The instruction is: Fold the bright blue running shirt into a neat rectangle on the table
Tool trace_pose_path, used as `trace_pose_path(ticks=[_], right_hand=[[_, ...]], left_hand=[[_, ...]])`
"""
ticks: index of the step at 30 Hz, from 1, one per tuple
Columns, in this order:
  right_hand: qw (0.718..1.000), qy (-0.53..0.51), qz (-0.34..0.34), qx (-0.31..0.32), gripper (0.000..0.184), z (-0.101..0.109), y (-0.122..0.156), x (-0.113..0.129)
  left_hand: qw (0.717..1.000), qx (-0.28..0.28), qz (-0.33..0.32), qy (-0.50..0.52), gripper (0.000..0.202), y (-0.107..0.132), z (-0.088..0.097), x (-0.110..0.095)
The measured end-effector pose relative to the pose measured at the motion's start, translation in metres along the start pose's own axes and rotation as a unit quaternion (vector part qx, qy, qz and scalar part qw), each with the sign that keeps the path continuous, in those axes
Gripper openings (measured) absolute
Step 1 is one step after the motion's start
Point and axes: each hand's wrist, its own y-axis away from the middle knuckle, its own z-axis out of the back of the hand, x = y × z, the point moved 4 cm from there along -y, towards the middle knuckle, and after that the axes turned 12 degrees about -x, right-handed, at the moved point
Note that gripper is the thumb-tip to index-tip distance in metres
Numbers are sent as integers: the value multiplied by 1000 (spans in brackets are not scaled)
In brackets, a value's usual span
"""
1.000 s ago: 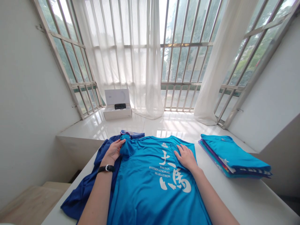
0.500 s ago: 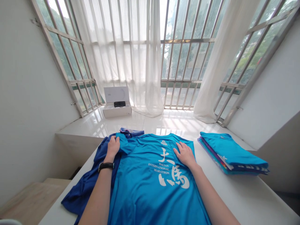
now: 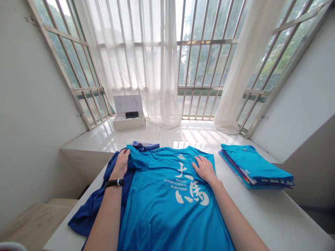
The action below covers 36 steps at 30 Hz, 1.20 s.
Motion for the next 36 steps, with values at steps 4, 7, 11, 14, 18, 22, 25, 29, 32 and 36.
trace_pose_path(ticks=[4,7,11,14,18,22,25,29,32,36], right_hand=[[1000,0,-1,1,59,0,0,0],[1000,1,-1,2,59,0,0,0],[1000,6,-1,3,59,0,0,0],[1000,6,-1,6,60,0,0,0],[1000,-2,-1,10,60,2,1,1],[1000,-15,-22,-3,58,10,0,6],[997,-48,-28,-56,51,31,-7,25],[978,-203,34,28,40,54,-20,80],[970,-221,69,77,33,57,-28,123],[974,-196,64,95,29,43,-34,155]], left_hand=[[995,-53,-66,-54,18,6,1,-9],[991,52,-116,-49,30,23,-18,-21],[944,313,-103,27,50,53,-50,-27],[953,282,-101,55,53,49,-49,-24],[979,164,-124,12,43,26,-38,-20],[942,235,-190,-147,24,19,-58,-31],[895,335,-212,-205,28,18,-81,-36],[860,372,-242,-254,36,10,-97,-28],[858,377,-243,-251,46,5,-94,-16],[869,361,-254,-221,52,2,-86,-2]])
